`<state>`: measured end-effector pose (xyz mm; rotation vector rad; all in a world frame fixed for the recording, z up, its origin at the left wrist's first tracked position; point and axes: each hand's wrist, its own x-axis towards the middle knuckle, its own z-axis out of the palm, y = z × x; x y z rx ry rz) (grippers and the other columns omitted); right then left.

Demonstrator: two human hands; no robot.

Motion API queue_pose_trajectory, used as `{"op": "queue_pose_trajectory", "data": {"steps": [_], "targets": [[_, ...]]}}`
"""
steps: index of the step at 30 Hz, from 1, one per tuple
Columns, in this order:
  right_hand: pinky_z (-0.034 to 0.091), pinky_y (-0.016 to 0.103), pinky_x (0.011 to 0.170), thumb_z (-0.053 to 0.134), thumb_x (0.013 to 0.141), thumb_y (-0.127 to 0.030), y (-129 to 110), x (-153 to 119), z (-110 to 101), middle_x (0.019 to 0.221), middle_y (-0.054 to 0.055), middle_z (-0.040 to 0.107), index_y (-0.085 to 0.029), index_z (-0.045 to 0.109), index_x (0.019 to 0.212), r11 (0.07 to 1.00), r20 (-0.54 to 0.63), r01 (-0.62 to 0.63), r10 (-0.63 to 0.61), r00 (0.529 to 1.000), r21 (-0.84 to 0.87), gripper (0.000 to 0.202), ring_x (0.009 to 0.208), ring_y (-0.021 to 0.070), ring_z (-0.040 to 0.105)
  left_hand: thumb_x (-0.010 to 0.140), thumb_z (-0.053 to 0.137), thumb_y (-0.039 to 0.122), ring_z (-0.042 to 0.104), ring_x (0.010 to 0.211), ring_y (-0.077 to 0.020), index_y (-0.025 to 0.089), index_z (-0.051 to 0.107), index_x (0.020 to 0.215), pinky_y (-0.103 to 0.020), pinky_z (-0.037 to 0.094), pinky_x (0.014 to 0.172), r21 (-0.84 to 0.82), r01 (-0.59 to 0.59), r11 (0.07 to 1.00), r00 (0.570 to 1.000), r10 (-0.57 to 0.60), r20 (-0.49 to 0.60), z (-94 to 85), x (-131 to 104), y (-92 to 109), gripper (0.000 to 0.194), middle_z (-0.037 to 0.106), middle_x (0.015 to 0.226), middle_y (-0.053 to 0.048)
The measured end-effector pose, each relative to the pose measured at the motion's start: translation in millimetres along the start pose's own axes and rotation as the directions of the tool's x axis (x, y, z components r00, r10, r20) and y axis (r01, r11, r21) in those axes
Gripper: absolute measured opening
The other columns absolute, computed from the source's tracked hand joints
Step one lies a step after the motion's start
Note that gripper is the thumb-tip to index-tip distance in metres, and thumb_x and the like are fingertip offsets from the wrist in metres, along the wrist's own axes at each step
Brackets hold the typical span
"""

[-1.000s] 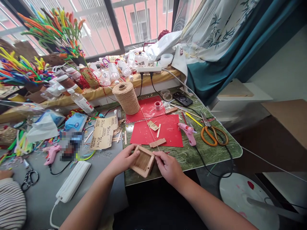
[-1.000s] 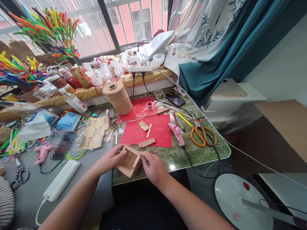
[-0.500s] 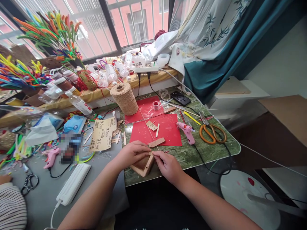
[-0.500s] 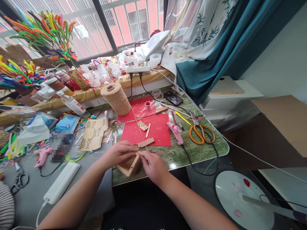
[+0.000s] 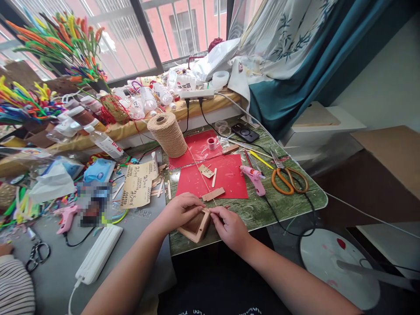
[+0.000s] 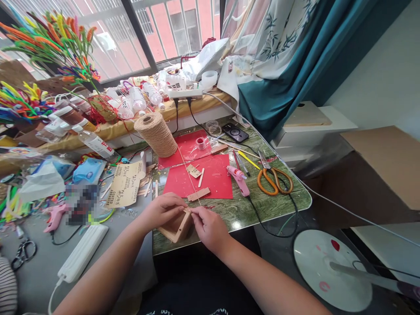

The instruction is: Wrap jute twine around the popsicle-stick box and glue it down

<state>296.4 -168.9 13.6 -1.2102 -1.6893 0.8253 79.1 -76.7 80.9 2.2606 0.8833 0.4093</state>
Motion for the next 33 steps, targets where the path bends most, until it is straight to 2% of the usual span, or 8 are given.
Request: {"op": "queue_pose_trajectory", "data": {"steps": [5,8,13,16,19,25,29,33], "targets": [[0.052,0.03,0.075,0.052,0.106,-0.026,0,1,0,0.092,0.004,0.075,-0.024,0.066,0.109,0.999,0.008,-0.034,0.034,0.999,0.012,0.014,0.083,0.0202,0.073,0.097,0.059,0.017,0.07,0.098,-0.0231,0.023,0.073,0.108,-0.042,0.051,0.093,0.195,-0.132,0.972,0.989,0.115,0.095,-4.8,10,18,0.019,0.077,0.103,-0.005],[0.051,0.03,0.072,0.052,0.106,-0.027,0,2,1,0.089,0.003,0.073,-0.024,0.064,0.103,0.999,0.008,-0.041,0.041,0.999,0.008,0.013,0.08,0.0199,0.071,0.1,0.058,0.021,0.07,0.098,-0.0223,0.023,0.073,0.111,-0.039,0.052,0.089,0.173,-0.178,0.969,0.979,0.156,0.133,-3.2,13,21,0.019,0.078,0.104,-0.005],[0.05,0.029,0.072,0.052,0.106,-0.026,2,2,2,0.087,0.003,0.073,-0.024,0.064,0.103,1.0,0.001,-0.009,0.009,1.0,0.016,0.012,0.079,0.019,0.071,0.1,0.06,0.023,0.07,0.09,-0.0195,0.024,0.074,0.106,-0.034,0.053,0.083,0.094,-0.084,0.992,0.994,0.077,0.076,2.7,12,11,0.016,0.077,0.096,-0.003],[0.05,0.03,0.074,0.052,0.106,-0.026,5,2,3,0.086,0.003,0.073,-0.024,0.064,0.104,1.0,-0.014,0.021,-0.021,1.0,-0.011,0.012,0.079,0.0196,0.071,0.1,0.059,0.023,0.069,0.092,-0.0196,0.025,0.074,0.106,-0.035,0.052,0.084,0.086,-0.078,0.993,0.995,0.071,0.076,1.7,11,10,0.016,0.077,0.097,-0.003],[0.051,0.031,0.075,0.052,0.106,-0.025,7,1,3,0.088,0.004,0.074,-0.024,0.064,0.106,0.999,-0.02,0.031,-0.032,0.999,-0.029,0.012,0.08,0.0203,0.071,0.1,0.059,0.023,0.068,0.098,-0.0203,0.026,0.071,0.113,-0.038,0.052,0.09,0.083,-0.095,0.992,0.989,0.085,0.119,-4.9,11,17,0.018,0.076,0.105,-0.003],[0.053,0.031,0.075,0.054,0.105,-0.023,6,0,3,0.09,0.004,0.075,-0.025,0.066,0.106,0.998,-0.013,0.053,-0.053,0.998,-0.031,0.012,0.081,0.0209,0.072,0.088,0.077,0.045,0.064,0.109,-0.0276,0.025,0.063,0.12,-0.047,0.045,0.101,0.189,-0.091,0.978,0.977,0.051,0.205,-8.9,5,38,0.04,0.072,0.114,-0.006],[0.053,0.032,0.079,0.054,0.106,-0.024,9,0,4,0.094,0.004,0.076,-0.025,0.066,0.107,0.998,-0.005,0.054,-0.054,0.999,-0.032,0.011,0.085,0.0208,0.073,0.089,0.072,0.036,0.066,0.1,-0.0269,0.023,0.063,0.111,-0.046,0.044,0.095,0.276,-0.048,0.96,0.99,0.008,0.143,3.5,2,39,0.028,0.072,0.106,-0.005],[0.053,0.033,0.079,0.053,0.106,-0.024,12,1,4,0.092,0.005,0.076,-0.024,0.066,0.105,0.994,0.028,0.083,-0.081,0.996,-0.075,0.014,0.085,0.0216,0.071,0.087,0.07,0.03,0.064,0.094,-0.0255,0.024,0.066,0.106,-0.042,0.045,0.09,0.27,0.008,0.963,0.997,-0.027,0.069,7.7,0,32,0.021,0.072,0.097,-0.004]]}}
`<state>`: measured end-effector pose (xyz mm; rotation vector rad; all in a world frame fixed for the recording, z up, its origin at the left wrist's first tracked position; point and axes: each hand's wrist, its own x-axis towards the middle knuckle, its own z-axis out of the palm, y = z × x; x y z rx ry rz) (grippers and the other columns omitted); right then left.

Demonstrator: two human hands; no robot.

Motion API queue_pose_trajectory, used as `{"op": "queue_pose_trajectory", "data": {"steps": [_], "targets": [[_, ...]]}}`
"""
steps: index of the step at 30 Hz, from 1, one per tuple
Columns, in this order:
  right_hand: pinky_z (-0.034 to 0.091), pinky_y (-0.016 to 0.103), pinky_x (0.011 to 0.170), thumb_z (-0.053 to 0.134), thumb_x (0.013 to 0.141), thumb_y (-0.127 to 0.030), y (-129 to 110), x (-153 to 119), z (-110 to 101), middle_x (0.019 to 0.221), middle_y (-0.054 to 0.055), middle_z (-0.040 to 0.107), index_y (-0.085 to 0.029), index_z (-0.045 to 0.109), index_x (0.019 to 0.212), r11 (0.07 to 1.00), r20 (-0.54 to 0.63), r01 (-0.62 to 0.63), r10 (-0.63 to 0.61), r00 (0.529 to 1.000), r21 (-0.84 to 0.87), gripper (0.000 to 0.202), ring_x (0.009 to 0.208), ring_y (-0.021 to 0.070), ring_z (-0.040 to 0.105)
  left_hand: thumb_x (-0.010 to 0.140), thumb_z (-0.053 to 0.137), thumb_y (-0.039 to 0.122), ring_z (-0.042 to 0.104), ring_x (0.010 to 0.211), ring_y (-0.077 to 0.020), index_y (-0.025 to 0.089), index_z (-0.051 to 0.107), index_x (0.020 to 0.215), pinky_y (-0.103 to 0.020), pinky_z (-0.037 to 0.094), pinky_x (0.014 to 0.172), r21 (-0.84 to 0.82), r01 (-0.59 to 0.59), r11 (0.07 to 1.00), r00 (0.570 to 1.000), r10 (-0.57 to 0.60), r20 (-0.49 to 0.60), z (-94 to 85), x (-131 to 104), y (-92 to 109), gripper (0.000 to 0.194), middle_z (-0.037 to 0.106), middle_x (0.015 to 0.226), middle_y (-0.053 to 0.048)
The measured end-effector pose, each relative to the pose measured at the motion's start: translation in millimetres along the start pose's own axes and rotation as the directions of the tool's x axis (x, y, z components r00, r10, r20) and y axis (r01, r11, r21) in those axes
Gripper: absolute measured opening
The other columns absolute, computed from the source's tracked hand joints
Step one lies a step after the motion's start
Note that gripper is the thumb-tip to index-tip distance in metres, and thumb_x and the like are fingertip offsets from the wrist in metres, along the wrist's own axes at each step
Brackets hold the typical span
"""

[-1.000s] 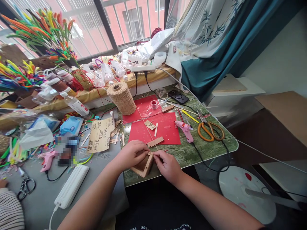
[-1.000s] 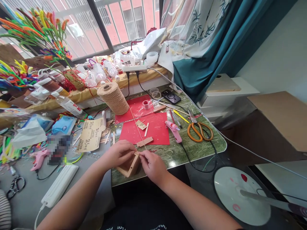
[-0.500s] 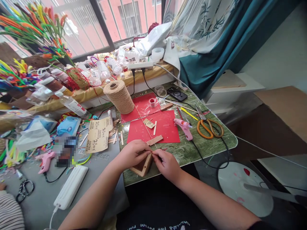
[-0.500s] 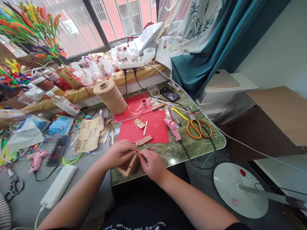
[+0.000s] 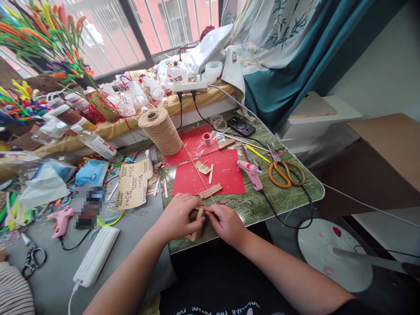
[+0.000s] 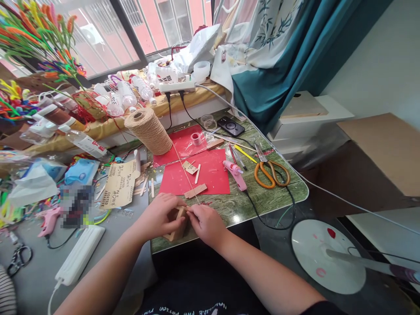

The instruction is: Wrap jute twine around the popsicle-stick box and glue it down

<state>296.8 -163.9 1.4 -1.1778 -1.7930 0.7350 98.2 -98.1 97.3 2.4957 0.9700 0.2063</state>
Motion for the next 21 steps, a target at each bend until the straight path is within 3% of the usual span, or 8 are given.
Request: {"op": "queue_pose_trajectory", "data": {"steps": [7,12,16,19,21], "targets": [[0.056,0.039,0.084,0.05,0.107,-0.022,-4,16,-6,0.098,0.008,0.076,-0.023,0.069,0.115,0.993,-0.003,0.121,-0.121,0.993,0.009,0.02,0.09,0.0239,0.07,0.088,0.068,0.033,0.066,0.098,-0.0247,0.024,0.068,0.112,-0.04,0.049,0.09,-0.259,0.063,0.964,0.986,-0.1,-0.131,-0.5,-14,-30,0.025,0.072,0.106,-0.006],[0.057,0.043,0.09,0.046,0.107,-0.018,-6,24,-4,0.106,0.011,0.076,-0.022,0.063,0.136,0.981,0.004,0.194,-0.194,0.981,0.006,0.033,0.096,0.0252,0.07,0.093,0.067,0.038,0.069,0.101,-0.0247,0.02,0.067,0.113,-0.039,0.054,0.092,-0.494,0.098,0.864,0.959,-0.215,-0.185,8.2,-26,-49,0.027,0.072,0.111,-0.01],[0.056,0.045,0.098,0.046,0.107,-0.016,-2,23,2,0.121,0.013,0.075,-0.023,0.054,0.149,0.974,0.011,0.225,-0.225,0.974,0.021,0.044,0.109,0.0263,0.069,0.094,0.068,0.041,0.07,0.106,-0.0264,0.02,0.066,0.117,-0.039,0.054,0.094,-0.657,0.052,0.752,0.945,-0.249,-0.21,16.1,-33,-57,0.031,0.072,0.117,-0.011],[0.057,0.043,0.098,0.048,0.107,-0.017,0,24,6,0.122,0.01,0.076,-0.026,0.059,0.146,0.977,-0.033,0.197,-0.195,0.98,0.084,0.042,0.11,0.0249,0.071,0.094,0.069,0.041,0.07,0.108,-0.0276,0.02,0.066,0.118,-0.04,0.053,0.095,-0.728,0.004,0.686,0.928,-0.274,-0.253,24.7,-37,-62,0.032,0.072,0.119,-0.012],[0.058,0.041,0.096,0.052,0.106,-0.021,-3,26,9,0.118,0.008,0.077,-0.028,0.066,0.136,0.982,-0.076,0.119,-0.109,0.991,0.144,0.034,0.107,0.0236,0.073,0.094,0.069,0.041,0.07,0.109,-0.0281,0.021,0.065,0.118,-0.041,0.054,0.096,-0.767,-0.029,0.642,0.913,-0.295,-0.281,31.1,-39,-64,0.032,0.072,0.119,-0.012]]}}
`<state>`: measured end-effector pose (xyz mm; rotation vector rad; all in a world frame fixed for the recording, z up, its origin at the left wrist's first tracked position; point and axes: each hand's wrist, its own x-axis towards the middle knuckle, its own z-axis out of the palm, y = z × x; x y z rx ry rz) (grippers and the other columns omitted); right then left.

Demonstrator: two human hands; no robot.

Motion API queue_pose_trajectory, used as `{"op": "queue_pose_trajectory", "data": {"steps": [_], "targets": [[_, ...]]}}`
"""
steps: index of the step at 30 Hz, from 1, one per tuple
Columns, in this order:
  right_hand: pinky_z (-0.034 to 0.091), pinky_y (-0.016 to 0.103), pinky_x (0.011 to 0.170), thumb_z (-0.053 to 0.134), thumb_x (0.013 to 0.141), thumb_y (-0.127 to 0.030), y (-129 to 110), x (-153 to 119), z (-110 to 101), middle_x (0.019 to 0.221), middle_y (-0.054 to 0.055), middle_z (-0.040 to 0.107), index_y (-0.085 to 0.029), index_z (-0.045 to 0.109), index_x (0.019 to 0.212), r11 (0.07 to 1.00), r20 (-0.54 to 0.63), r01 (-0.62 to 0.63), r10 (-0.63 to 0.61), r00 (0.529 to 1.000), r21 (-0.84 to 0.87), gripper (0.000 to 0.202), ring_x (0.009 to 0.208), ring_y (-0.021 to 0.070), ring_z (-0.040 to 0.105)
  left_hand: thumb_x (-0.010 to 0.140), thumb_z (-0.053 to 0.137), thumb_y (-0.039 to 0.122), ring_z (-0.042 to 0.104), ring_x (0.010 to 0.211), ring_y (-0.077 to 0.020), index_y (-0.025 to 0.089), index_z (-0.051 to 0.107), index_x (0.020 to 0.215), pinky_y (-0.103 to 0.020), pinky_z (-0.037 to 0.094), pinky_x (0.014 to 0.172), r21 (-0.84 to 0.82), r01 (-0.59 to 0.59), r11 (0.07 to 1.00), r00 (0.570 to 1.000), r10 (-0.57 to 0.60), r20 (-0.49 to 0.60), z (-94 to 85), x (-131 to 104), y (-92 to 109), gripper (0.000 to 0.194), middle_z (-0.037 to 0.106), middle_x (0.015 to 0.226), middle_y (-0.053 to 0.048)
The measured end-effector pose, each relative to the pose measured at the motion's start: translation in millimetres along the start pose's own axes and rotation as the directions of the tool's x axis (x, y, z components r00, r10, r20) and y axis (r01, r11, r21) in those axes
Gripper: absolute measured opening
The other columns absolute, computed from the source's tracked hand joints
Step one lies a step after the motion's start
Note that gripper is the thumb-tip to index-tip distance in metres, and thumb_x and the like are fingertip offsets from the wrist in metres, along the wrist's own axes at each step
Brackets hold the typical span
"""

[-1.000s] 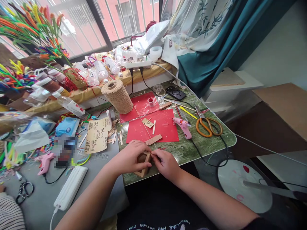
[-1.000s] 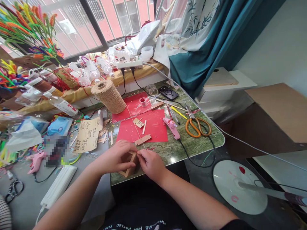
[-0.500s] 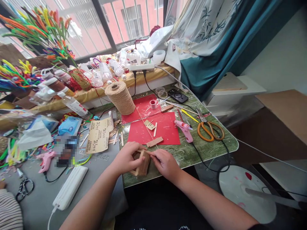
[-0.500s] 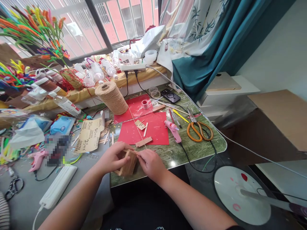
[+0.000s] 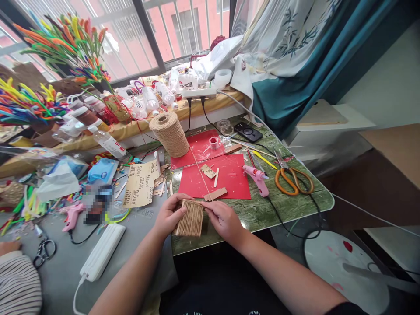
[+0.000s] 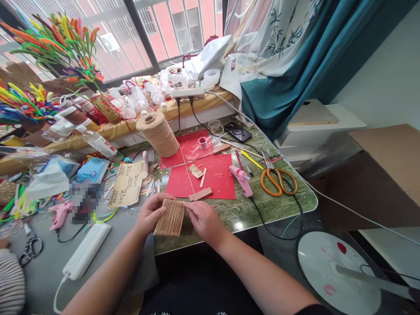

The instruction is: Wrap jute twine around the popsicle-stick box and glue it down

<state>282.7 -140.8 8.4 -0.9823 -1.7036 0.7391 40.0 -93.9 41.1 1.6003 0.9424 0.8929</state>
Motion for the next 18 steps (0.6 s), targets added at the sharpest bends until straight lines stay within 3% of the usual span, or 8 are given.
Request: {"op": "queue_pose_trajectory", "data": {"steps": [4,7,13,18], "targets": [[0.061,0.036,0.088,0.061,0.103,-0.028,-6,6,9,0.104,0.005,0.08,-0.028,0.075,0.117,0.969,-0.076,-0.18,0.195,0.978,0.167,0.02,0.094,0.0214,0.075,0.092,0.068,0.046,0.07,0.108,-0.0294,0.022,0.064,0.116,-0.045,0.055,0.095,-0.077,-0.018,0.997,0.997,0.012,-0.08,5.1,-4,-8,0.034,0.073,0.116,-0.012],[0.062,0.035,0.086,0.065,0.101,-0.029,-7,10,16,0.098,0.005,0.079,-0.025,0.075,0.108,0.923,-0.092,-0.223,0.263,0.96,0.313,0.014,0.088,0.0204,0.076,0.091,0.066,0.049,0.07,0.107,-0.0294,0.021,0.064,0.112,-0.045,0.055,0.093,-0.091,-0.047,0.995,0.992,0.036,-0.122,8.6,-5,-9,0.035,0.072,0.113,-0.012],[0.061,0.036,0.088,0.065,0.1,-0.03,-6,12,23,0.1,0.005,0.078,-0.024,0.074,0.111,0.923,-0.105,-0.235,0.277,0.955,0.305,0.015,0.089,0.0205,0.075,0.092,0.058,0.052,0.068,0.111,-0.0307,0.022,0.059,0.11,-0.047,0.054,0.094,-0.114,-0.032,0.993,0.991,0.016,-0.133,11.1,-6,-9,0.035,0.07,0.115,-0.013],[0.06,0.035,0.086,0.067,0.098,-0.028,-12,18,24,0.098,0.005,0.078,-0.024,0.076,0.107,0.95,-0.104,-0.21,0.239,0.965,0.23,0.013,0.087,0.0206,0.073,0.089,0.056,0.039,0.069,0.109,-0.0304,0.021,0.058,0.108,-0.046,0.054,0.093,-0.149,0.069,0.986,0.996,-0.076,-0.039,-3.5,-2,4,0.026,0.07,0.115,-0.012]]}}
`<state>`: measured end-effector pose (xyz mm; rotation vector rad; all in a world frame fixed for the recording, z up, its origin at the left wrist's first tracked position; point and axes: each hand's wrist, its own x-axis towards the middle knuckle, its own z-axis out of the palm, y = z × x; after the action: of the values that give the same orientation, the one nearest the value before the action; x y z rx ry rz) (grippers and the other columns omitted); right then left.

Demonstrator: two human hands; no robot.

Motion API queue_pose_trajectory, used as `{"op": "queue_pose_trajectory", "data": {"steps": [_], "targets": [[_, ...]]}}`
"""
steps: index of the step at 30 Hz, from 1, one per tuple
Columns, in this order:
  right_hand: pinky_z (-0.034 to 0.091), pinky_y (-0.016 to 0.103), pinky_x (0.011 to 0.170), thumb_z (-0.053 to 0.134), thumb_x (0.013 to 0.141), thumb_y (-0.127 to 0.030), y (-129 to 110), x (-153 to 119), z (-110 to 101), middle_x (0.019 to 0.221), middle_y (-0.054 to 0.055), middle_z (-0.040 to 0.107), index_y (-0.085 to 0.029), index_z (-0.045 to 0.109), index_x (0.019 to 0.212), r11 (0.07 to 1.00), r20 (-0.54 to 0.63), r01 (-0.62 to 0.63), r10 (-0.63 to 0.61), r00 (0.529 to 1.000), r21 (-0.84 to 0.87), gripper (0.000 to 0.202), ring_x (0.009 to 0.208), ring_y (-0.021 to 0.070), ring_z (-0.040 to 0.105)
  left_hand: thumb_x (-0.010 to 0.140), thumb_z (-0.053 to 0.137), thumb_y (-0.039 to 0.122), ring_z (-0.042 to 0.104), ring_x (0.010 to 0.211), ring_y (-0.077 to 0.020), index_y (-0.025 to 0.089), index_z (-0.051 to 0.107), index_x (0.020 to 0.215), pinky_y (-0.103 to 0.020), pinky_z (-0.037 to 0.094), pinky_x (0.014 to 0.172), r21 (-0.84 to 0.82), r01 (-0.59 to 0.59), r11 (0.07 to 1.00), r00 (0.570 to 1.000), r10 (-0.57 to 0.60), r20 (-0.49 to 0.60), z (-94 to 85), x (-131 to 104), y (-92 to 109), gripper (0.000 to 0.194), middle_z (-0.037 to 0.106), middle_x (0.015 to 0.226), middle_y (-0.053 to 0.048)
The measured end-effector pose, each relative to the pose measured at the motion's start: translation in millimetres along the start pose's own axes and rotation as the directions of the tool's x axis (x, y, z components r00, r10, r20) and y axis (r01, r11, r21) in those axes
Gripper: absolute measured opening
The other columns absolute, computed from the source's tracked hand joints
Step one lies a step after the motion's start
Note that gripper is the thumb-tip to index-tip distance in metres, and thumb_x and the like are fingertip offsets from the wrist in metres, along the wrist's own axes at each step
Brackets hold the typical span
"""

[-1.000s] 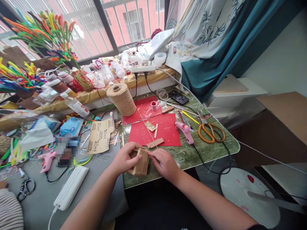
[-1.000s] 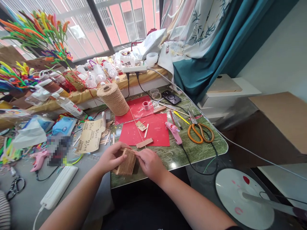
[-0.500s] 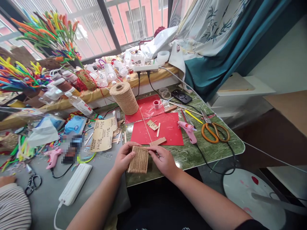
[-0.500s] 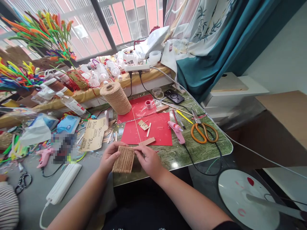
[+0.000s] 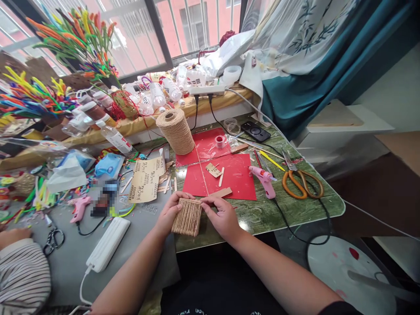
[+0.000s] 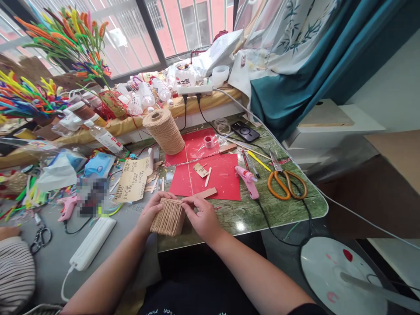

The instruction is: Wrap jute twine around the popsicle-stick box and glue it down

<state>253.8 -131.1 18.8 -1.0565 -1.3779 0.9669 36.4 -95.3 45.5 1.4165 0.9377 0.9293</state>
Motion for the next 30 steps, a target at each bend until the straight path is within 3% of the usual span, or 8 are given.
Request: {"op": "queue_pose_trajectory", "data": {"steps": [3,5,7,9,11,14,20,30], "targets": [[0.059,0.034,0.082,0.069,0.097,-0.028,-3,2,3,0.096,0.005,0.079,-0.024,0.077,0.104,1.0,0.006,-0.013,0.013,1.0,-0.01,0.011,0.084,0.0205,0.073,0.089,0.05,0.023,0.067,0.113,-0.029,0.021,0.062,0.114,-0.05,0.052,0.101,0.27,0.089,0.959,0.993,-0.108,0.056,-8.6,2,28,0.028,0.07,0.121,-0.011],[0.059,0.035,0.083,0.069,0.097,-0.028,-3,3,5,0.097,0.005,0.079,-0.024,0.077,0.105,1.0,0.008,-0.021,0.021,1.0,-0.006,0.012,0.086,0.0213,0.073,0.091,0.048,0.019,0.062,0.123,-0.0288,0.024,0.062,0.127,-0.053,0.046,0.11,0.546,0.023,0.837,0.995,-0.07,0.065,-8.9,1,51,0.038,0.067,0.131,-0.01],[0.059,0.036,0.084,0.068,0.098,-0.028,-2,3,6,0.098,0.005,0.079,-0.024,0.076,0.107,1.0,0.013,-0.023,0.023,1.0,0.004,0.013,0.089,0.0222,0.074,0.094,0.056,0.025,0.054,0.136,-0.0312,0.028,0.056,0.142,-0.057,0.037,0.119,0.719,-0.136,0.682,0.978,-0.023,0.207,-4.5,-1,71,0.048,0.061,0.142,-0.01],[0.059,0.036,0.086,0.067,0.099,-0.028,-1,3,6,0.099,0.005,0.079,-0.024,0.076,0.108,1.0,0.028,-0.018,0.017,0.999,0.015,0.014,0.09,0.0221,0.074,0.085,0.076,0.04,0.045,0.144,-0.0372,0.03,0.042,0.157,-0.06,0.031,0.123,0.757,-0.299,0.581,0.917,-0.045,0.397,2.3,-5,82,0.08,0.053,0.153,-0.013],[0.059,0.035,0.086,0.067,0.099,-0.027,0,2,4,0.099,0.004,0.078,-0.024,0.075,0.107,1.0,0.042,-0.004,0.004,0.999,0.008,0.012,0.089,0.0214,0.074,0.07,0.089,0.049,0.042,0.146,-0.0431,0.029,0.028,0.164,-0.064,0.03,0.123,0.763,-0.383,0.52,0.871,-0.074,0.486,8.5,-8,84,0.115,0.048,0.158,-0.016],[0.058,0.036,0.085,0.065,0.1,-0.027,3,2,1,0.098,0.004,0.077,-0.025,0.073,0.108,0.997,0.062,0.056,-0.052,0.997,-0.062,0.011,0.09,0.0217,0.072,0.07,0.089,0.044,0.046,0.141,-0.0437,0.028,0.028,0.164,-0.065,0.033,0.12,0.803,-0.386,0.455,0.883,-0.07,0.465,13.3,-9,76,0.113,0.051,0.153,-0.017],[0.056,0.041,0.093,0.049,0.107,-0.021,8,6,-8,0.108,0.009,0.075,-0.023,0.068,0.122,0.936,0.218,0.3,-0.259,0.941,-0.186,0.024,0.1,0.024,0.069,0.072,0.089,0.044,0.044,0.142,-0.0407,0.029,0.033,0.159,-0.062,0.038,0.119,0.796,-0.3,0.525,0.926,-0.038,0.375,4.9,-11,66,0.105,0.048,0.152,-0.016],[0.058,0.047,0.094,0.049,0.107,-0.021,15,11,-30,0.11,0.012,0.075,-0.023,0.069,0.121,0.878,0.218,0.38,-0.326,0.92,-0.29,0.025,0.103,0.0269,0.07,0.071,0.091,0.052,0.036,0.15,-0.0406,0.029,0.027,0.161,-0.059,0.031,0.125,0.556,-0.114,0.823,0.991,0.057,0.118,2.2,-28,19,0.113,0.034,0.159,-0.018]]}}
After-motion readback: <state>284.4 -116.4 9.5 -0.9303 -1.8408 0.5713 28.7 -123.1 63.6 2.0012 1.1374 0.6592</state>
